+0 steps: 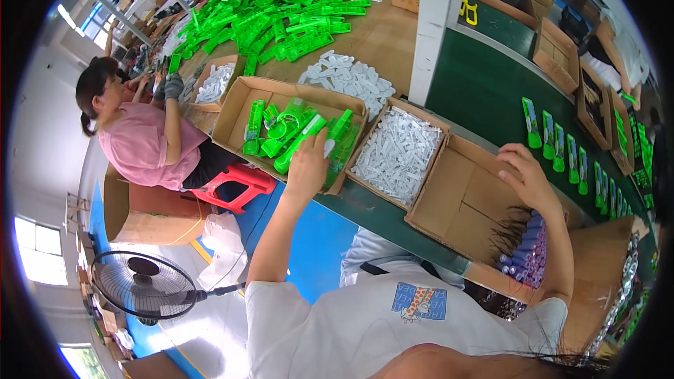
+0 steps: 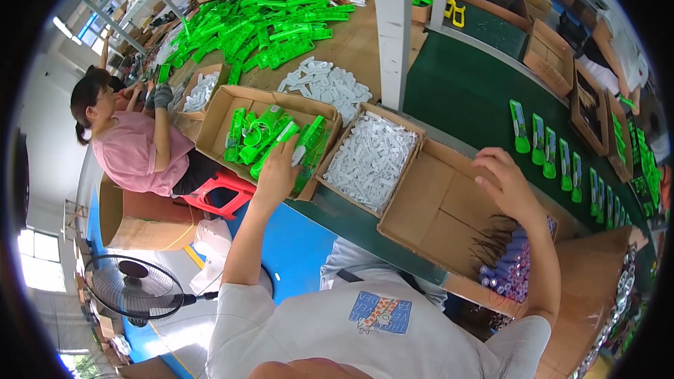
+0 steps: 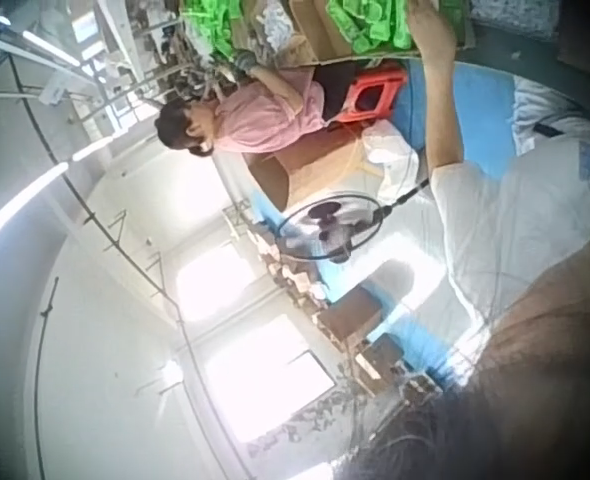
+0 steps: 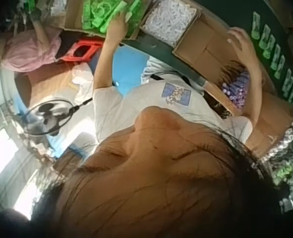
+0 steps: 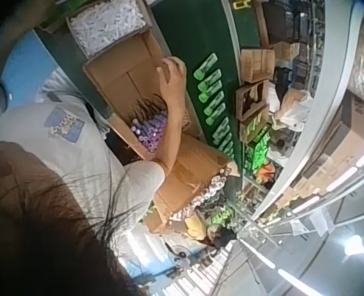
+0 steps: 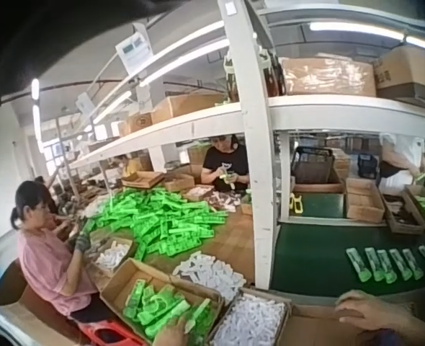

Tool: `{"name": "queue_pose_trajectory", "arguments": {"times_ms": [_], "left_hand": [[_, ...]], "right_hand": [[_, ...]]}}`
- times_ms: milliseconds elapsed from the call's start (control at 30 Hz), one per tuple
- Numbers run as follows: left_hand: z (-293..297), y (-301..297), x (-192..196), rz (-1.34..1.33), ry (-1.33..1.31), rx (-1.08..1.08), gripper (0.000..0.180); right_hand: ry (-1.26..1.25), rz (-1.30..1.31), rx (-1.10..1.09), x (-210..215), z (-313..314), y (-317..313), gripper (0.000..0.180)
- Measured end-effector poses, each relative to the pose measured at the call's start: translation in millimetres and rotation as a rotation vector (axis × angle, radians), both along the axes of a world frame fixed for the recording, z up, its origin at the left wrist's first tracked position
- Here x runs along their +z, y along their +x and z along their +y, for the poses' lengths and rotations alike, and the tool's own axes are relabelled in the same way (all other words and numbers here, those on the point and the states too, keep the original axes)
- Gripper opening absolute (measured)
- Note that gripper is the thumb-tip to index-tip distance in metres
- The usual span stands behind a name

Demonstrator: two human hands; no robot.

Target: Manually assembling electronic components and batteries into green plastic flashlight housings on a factory production line.

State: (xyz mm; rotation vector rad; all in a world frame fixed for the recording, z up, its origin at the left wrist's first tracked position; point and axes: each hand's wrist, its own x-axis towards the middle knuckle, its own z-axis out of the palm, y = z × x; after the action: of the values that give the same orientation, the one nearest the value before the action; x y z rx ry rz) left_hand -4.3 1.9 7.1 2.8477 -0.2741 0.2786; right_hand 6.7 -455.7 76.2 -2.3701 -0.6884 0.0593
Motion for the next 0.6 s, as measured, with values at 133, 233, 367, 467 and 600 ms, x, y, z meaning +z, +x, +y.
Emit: {"name": "queue_pose_trajectory", "arguments": {"times_ms": [133, 233, 367, 467, 600], "left_hand": [[-7.7, 6.2, 1.3, -0.002, 0.154, 0.01, 0.046], [-3.5, 13.0, 1.5, -0.179, 0.221, 0.054, 0.044], [-52.7, -3.5, 43.7, -0.172, -1.181, -0.031, 0.036], [-111.4, -39.7, 52.3, 0.708, -1.791, -0.302, 0.065], [-156.3, -49.6, 26.2, 0.983, -2.129, -0.132, 0.06]], "right_hand": [[-0.019, 0.114, 0.003, 3.1, 5.2, -35.4, 0.023], [-0.068, 0.07, 0.058, -1.5, 10.5, -48.2, 0.023], [-0.109, 0.189, -0.016, 2.1, 23.2, -63.2, 0.026], [0.149, -0.042, -0.087, -11.9, 70.5, -68.5, 0.032], [-0.089, -0.981, 0.498, -17.6, 97.9, -56.6, 0.032]]}}
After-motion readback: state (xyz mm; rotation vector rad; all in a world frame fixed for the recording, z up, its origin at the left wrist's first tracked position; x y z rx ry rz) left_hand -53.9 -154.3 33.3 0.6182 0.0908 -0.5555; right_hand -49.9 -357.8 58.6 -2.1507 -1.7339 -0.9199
